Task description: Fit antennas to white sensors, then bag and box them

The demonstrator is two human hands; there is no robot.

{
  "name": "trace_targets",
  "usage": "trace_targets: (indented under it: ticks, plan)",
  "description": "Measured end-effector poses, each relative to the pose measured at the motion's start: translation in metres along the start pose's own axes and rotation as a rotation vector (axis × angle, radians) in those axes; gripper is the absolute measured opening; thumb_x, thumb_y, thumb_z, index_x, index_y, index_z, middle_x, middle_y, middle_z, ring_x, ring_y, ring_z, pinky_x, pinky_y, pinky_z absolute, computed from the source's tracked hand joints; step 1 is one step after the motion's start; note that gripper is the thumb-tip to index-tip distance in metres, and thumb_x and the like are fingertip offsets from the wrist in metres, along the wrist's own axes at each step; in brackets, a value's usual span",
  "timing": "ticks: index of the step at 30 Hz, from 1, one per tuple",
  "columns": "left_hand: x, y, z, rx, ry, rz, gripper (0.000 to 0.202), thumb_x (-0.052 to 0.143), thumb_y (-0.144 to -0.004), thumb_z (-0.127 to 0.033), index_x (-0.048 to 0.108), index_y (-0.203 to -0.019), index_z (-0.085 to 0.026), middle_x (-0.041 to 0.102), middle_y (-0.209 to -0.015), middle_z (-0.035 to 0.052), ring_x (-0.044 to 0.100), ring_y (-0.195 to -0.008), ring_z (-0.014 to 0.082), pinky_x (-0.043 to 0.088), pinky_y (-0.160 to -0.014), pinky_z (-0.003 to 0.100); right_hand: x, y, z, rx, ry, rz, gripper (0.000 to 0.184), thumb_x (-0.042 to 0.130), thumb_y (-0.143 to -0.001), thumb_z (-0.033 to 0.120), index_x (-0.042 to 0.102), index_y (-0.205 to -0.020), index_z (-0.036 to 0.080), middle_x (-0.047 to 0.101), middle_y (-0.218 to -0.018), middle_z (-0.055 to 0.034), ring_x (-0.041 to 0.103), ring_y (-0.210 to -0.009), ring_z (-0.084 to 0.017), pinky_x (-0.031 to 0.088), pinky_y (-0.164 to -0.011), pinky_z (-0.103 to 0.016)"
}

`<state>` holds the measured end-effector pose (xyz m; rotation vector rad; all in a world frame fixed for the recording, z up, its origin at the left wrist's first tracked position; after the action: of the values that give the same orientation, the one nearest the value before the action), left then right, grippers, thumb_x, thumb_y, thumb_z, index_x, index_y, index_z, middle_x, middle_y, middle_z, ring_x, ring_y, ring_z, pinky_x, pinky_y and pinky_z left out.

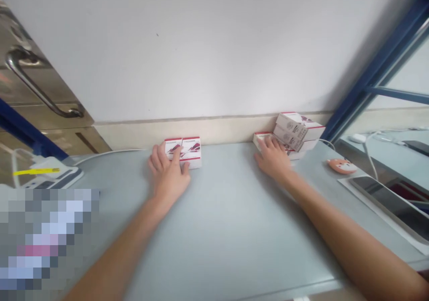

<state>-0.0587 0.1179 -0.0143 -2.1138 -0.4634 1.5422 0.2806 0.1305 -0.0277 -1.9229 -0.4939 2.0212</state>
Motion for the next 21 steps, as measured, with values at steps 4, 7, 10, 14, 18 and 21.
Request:
trace_targets:
  ticks: [4,7,10,14,18,21]
  plan:
    - [-0.006,0.026,-0.046,0.172,0.21,0.09,0.037,0.059,-0.096,-0.022,0.065,-0.132,-0.027,0.036,-0.154,0.0158,0.034,-0.15,0.0407,0.033,-0.123,0.065,-0.013,-0.001,0.021,-0.102,-0.157,0.024,0.043,0.053,-0.102,0.041,0.063,-0.141,0.024,0.072,-0.123,-0.013,0.068,-0.113,-0.033,0.052,-0.102,-0.047]
    - [-0.001,0.05,-0.069,0.243,0.386,0.289,0.037,0.052,-0.101,-0.022,0.063,-0.135,-0.032,0.038,-0.15,0.0122,0.04,-0.147,0.0339,0.041,-0.121,0.061,-0.019,0.0,0.033,-0.189,-0.184,0.026,0.056,0.067,-0.096,0.05,0.06,-0.147,0.028,0.069,-0.13,-0.0131,0.065,-0.121,-0.036,0.051,-0.105,-0.049]
    - [0.005,0.064,-0.076,0.274,0.498,0.467,0.041,0.05,-0.103,-0.024,0.057,-0.141,-0.036,0.04,-0.152,0.0105,0.042,-0.147,0.0313,0.042,-0.121,0.058,-0.018,0.003,0.036,-0.209,-0.218,0.074,0.065,0.078,-0.088,0.049,0.06,-0.148,0.031,0.067,-0.138,-0.0133,0.062,-0.128,-0.04,0.05,-0.108,-0.054]
    - [0.009,0.06,-0.068,0.092,0.73,0.486,0.063,0.061,-0.102,-0.038,0.033,-0.158,-0.04,0.042,-0.158,0.0101,0.043,-0.149,0.0316,0.04,-0.124,0.059,-0.033,0.009,0.051,-0.19,-0.68,0.109,0.063,0.077,-0.09,0.056,0.059,-0.146,0.035,0.07,-0.14,-0.0078,0.069,-0.122,-0.034,0.055,-0.103,-0.05]
    - [0.008,0.055,-0.07,-0.142,1.135,0.513,0.095,0.073,-0.095,-0.048,0.007,-0.163,-0.041,0.051,-0.155,0.0125,0.059,-0.137,0.0314,0.055,-0.111,0.055,-0.053,0.027,0.086,-0.2,-1.26,0.258,0.055,0.061,-0.102,0.053,0.051,-0.15,0.028,0.068,-0.145,-0.0096,0.066,-0.13,-0.028,0.056,-0.106,-0.043]
    - [0.006,0.057,-0.077,-0.231,1.306,0.571,0.097,0.079,-0.091,-0.044,0.011,-0.161,-0.045,0.059,-0.146,0.0098,0.07,-0.119,0.0295,0.067,-0.087,0.045,-0.057,0.04,0.101,-0.141,-1.345,0.307,0.05,0.059,-0.105,0.049,0.05,-0.149,0.028,0.068,-0.143,-0.0095,0.068,-0.126,-0.025,0.057,-0.104,-0.04]
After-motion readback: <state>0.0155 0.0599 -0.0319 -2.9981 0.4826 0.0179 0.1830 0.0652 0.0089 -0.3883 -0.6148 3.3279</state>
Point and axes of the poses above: each hand's wrist, its own y-axis away from the middle knuckle, its own x-axis out of the palm, z = x × y, the point moved 5 cm from there along -y, towards the middle knuckle
